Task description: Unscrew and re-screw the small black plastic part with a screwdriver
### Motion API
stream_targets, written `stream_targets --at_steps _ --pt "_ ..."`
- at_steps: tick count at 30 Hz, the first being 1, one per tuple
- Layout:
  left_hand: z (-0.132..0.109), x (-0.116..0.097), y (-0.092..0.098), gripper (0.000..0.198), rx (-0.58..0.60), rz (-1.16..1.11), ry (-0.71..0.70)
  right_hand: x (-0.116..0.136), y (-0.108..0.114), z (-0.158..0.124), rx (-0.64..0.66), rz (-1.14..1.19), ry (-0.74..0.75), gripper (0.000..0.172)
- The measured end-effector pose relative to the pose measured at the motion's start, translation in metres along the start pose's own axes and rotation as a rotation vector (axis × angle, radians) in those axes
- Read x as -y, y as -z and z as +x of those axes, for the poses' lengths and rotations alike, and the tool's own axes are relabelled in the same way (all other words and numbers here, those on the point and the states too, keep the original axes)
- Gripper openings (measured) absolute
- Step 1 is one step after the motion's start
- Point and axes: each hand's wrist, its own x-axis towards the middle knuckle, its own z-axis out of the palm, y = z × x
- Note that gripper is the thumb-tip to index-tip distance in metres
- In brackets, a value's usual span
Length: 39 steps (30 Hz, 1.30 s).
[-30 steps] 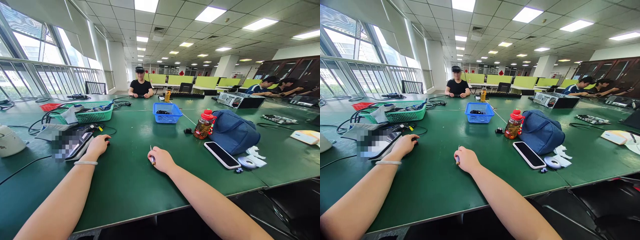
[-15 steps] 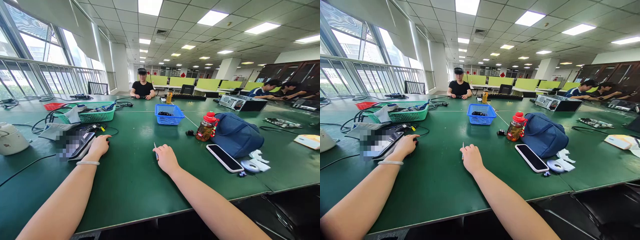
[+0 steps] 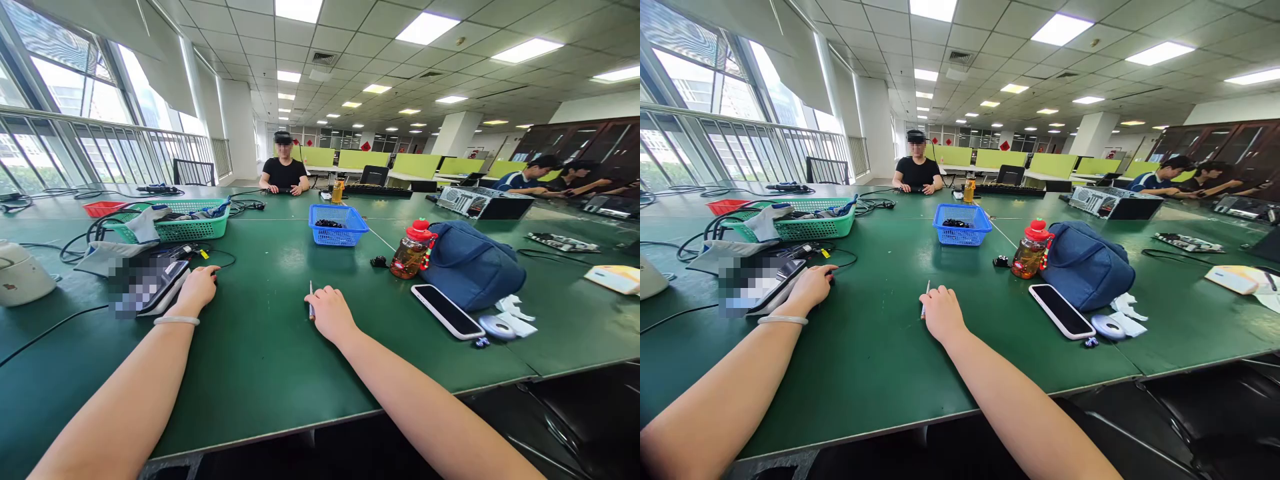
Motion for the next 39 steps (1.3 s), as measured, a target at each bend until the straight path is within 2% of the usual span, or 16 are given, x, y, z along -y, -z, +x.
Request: stream_targets --at_steps 9,20,30,39 --pt "0.0015 0.0052 -0.0016 0.052 -0.006 -0.018 0.007 -0.0011 -0.0013 0.0005 0.011 0.014 -0.011 0.032" --pt "0.0079 0.0076 -0.0069 0.049 0.002 -0.073 0.017 -0.0018 -0.0004 -0.0006 0.032 0.026 -0.015 0.034" --pt "0.0049 0.0045 -0.0039 0.051 0.007 -0.12 0.047 -0.0024 0.0 -0.0011 0.033 0.039 -0.015 0.036" --pt "0.0091 0.0088 0.0005 0.055 0.063 -0.123 0.052 -0.0036 -0.001 -0.0018 0.04 0.038 -0.023 0.037"
